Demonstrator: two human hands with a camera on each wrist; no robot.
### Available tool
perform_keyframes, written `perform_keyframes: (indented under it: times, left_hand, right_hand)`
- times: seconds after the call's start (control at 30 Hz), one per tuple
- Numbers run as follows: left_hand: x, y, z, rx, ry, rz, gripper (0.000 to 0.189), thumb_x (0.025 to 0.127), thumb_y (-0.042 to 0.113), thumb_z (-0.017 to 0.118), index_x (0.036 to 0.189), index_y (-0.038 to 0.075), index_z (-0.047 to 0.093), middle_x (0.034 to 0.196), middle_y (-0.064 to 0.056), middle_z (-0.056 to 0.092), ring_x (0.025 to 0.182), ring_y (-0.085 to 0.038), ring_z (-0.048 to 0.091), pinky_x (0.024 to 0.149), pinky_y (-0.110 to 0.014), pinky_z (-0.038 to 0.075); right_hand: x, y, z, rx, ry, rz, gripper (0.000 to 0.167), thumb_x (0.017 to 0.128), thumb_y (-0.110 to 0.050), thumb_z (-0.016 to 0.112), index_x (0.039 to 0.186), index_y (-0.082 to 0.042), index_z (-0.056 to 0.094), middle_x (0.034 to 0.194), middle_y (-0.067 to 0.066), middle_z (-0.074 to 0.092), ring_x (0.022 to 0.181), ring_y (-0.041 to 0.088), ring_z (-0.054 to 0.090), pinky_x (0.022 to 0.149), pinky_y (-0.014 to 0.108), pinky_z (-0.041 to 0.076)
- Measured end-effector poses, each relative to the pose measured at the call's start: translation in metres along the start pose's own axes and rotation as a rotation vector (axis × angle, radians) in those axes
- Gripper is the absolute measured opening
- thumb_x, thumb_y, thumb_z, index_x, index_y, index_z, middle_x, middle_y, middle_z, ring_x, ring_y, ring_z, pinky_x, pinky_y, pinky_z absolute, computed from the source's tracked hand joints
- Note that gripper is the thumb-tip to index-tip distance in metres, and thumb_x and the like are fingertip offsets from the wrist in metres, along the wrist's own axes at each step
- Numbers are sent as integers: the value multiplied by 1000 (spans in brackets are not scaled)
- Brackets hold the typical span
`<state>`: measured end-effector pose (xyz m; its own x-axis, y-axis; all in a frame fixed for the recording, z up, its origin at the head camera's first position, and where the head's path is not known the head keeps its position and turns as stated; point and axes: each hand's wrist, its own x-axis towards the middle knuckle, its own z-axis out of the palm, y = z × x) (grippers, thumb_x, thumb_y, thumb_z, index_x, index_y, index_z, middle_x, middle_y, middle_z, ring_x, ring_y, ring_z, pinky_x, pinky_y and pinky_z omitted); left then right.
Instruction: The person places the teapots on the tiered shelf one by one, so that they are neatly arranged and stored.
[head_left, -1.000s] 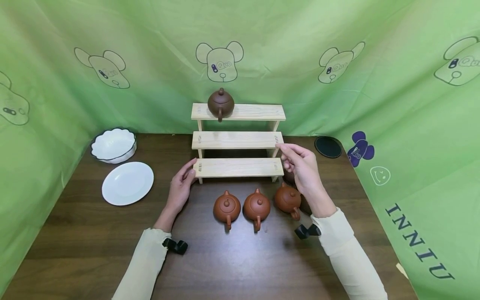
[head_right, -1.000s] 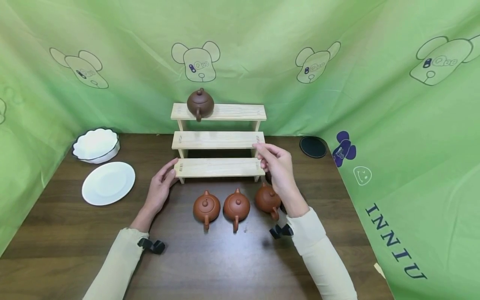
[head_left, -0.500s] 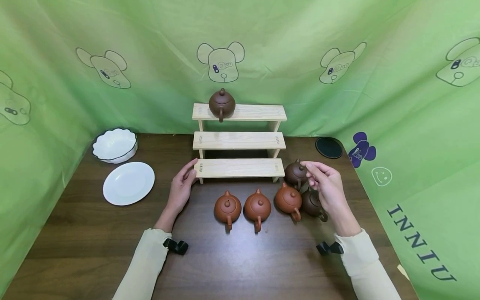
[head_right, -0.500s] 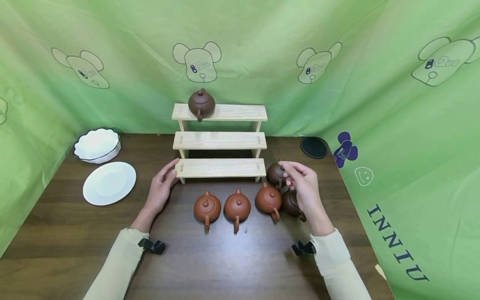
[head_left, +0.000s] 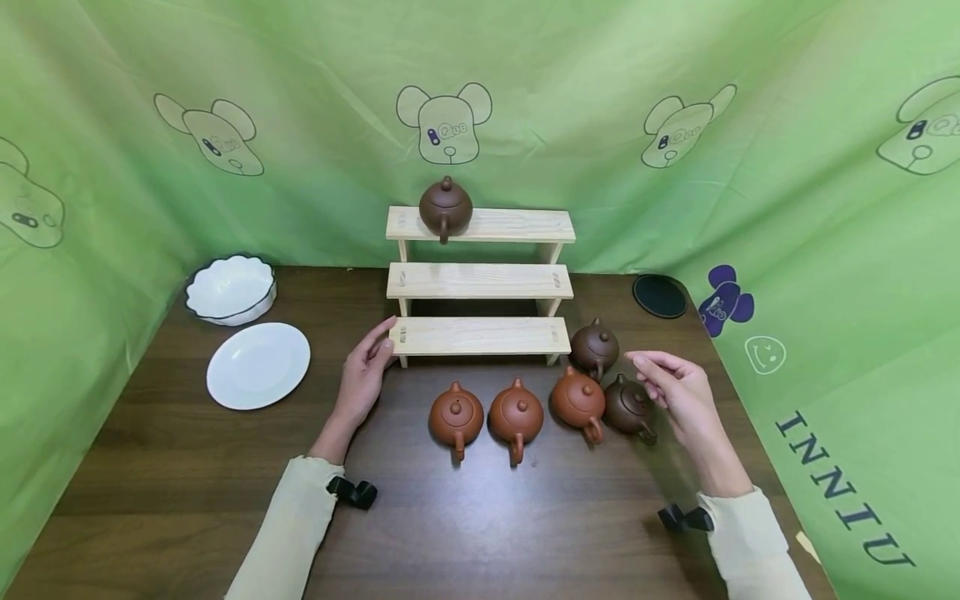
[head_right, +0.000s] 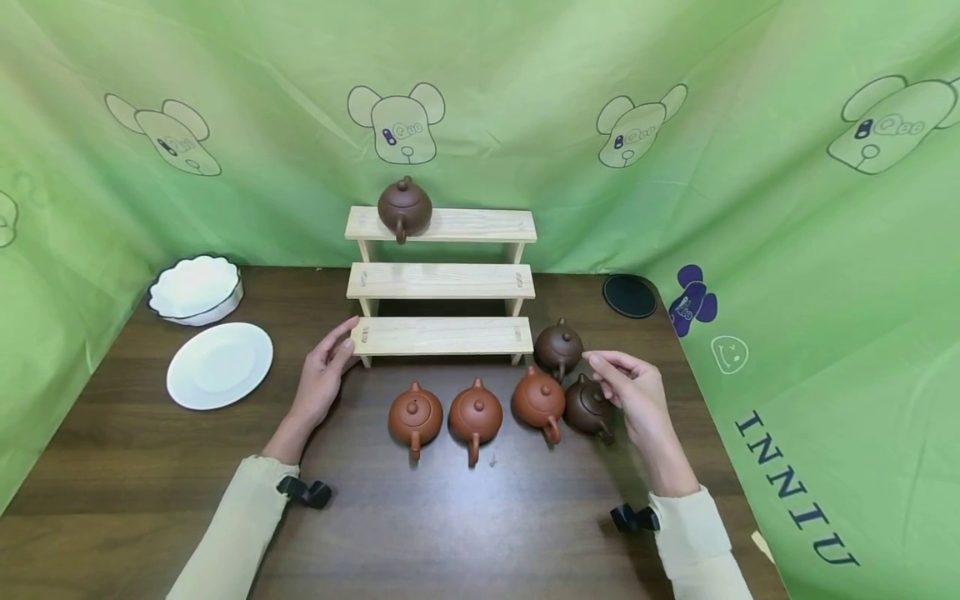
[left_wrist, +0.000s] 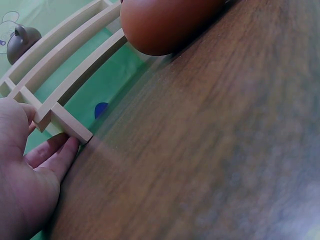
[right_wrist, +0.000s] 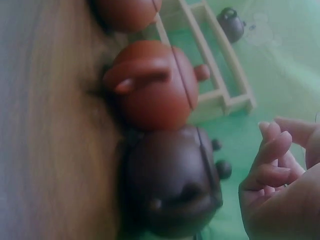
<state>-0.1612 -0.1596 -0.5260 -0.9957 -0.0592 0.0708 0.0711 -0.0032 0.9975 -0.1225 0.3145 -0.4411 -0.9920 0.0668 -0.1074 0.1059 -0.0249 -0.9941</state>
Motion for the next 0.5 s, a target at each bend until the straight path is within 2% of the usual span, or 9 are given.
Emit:
perform_keyframes:
  times: [0.1, 0.2, 0.37, 0.5]
  left_hand:
    - [0, 1, 0, 6, -2, -5, 44, 119, 12, 54, 162, 8, 58, 157, -22, 61, 124, -1, 65, 104, -17, 57]
    - [-1, 1, 0, 10, -2, -4, 44, 119, 13, 54, 162, 9, 57, 158, -21, 61, 126, -3, 65, 105, -17, 57]
    - [-1, -1, -1, -2, 1, 38, 43, 118, 18, 58, 160, 11, 61, 156, -22, 62, 130, -8, 65, 103, -17, 58]
    - [0, -5, -1, -17, 7, 64, 43, 117, 21, 61, 158, 11, 64, 153, -24, 64, 129, -10, 66, 101, -17, 59]
  right_hand:
    - [-2, 5, -10, -56, -17, 1, 21, 108, -8, 74, 99, -21, 88, 72, -9, 63, 59, 2, 48, 50, 31, 22]
    - [-5, 9, -18, -109, -13, 12, 18, 106, -7, 77, 97, -19, 87, 69, -10, 60, 59, 3, 46, 51, 34, 24]
    - [-9, 14, -27, -129, 25, 49, 14, 103, -4, 78, 92, -10, 85, 66, -9, 59, 55, 4, 43, 54, 41, 19]
    - [-11, 17, -34, -207, 39, 110, 21, 102, -7, 80, 84, -17, 83, 61, -13, 52, 53, 2, 39, 54, 42, 19]
